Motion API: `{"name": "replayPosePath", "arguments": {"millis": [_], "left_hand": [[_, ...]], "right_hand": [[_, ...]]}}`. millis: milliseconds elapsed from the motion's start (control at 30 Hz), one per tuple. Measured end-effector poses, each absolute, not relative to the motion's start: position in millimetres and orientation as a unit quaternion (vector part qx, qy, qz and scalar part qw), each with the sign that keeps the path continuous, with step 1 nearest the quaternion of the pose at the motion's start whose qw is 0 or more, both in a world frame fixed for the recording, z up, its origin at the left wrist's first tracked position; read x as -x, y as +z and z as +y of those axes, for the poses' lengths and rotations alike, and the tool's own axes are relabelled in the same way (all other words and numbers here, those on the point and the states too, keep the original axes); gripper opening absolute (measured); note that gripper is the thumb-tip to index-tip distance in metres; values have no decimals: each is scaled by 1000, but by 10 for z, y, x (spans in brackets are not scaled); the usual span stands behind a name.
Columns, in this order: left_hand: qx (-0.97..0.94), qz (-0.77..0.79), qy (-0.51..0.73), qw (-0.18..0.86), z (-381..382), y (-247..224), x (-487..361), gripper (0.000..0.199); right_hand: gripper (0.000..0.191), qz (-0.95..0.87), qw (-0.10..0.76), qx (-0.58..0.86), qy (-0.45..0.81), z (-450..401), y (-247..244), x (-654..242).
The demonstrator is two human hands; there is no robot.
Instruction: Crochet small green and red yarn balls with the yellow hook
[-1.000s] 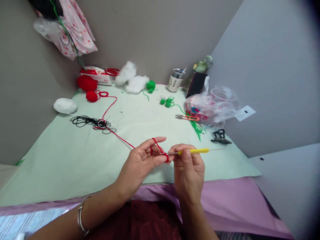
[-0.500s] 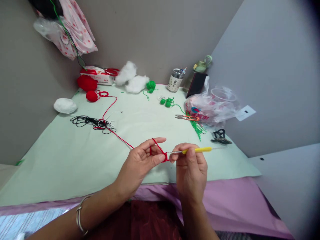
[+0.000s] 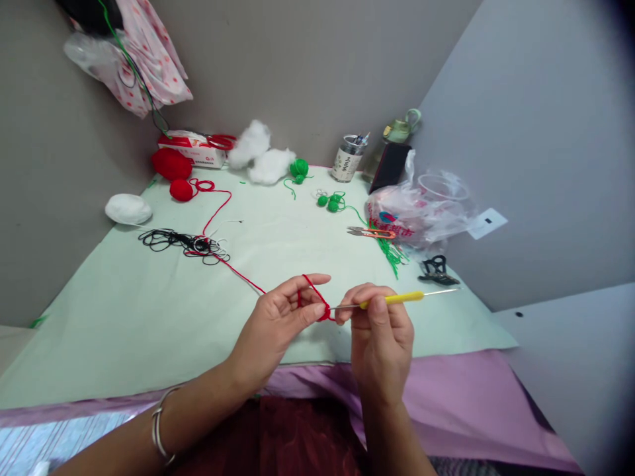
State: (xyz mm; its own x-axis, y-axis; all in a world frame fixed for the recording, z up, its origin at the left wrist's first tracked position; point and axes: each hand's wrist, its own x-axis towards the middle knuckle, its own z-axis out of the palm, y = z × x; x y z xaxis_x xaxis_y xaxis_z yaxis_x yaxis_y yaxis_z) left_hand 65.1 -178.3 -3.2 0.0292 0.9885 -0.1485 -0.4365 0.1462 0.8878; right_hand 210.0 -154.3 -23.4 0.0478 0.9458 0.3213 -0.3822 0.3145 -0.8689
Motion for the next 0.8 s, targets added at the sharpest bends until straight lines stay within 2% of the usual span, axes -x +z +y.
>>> {"name": "replayPosePath", "arguments": {"millis": [367, 800], "left_hand": [[-311, 386, 575, 652, -1791, -31, -674, 36], [-304, 384, 574, 656, -1759, -19, -684, 54]], "right_hand": [[17, -461, 666, 303, 501, -1546, -286, -2047], [14, -493, 651, 311, 486, -1556, -390, -2068]]}}
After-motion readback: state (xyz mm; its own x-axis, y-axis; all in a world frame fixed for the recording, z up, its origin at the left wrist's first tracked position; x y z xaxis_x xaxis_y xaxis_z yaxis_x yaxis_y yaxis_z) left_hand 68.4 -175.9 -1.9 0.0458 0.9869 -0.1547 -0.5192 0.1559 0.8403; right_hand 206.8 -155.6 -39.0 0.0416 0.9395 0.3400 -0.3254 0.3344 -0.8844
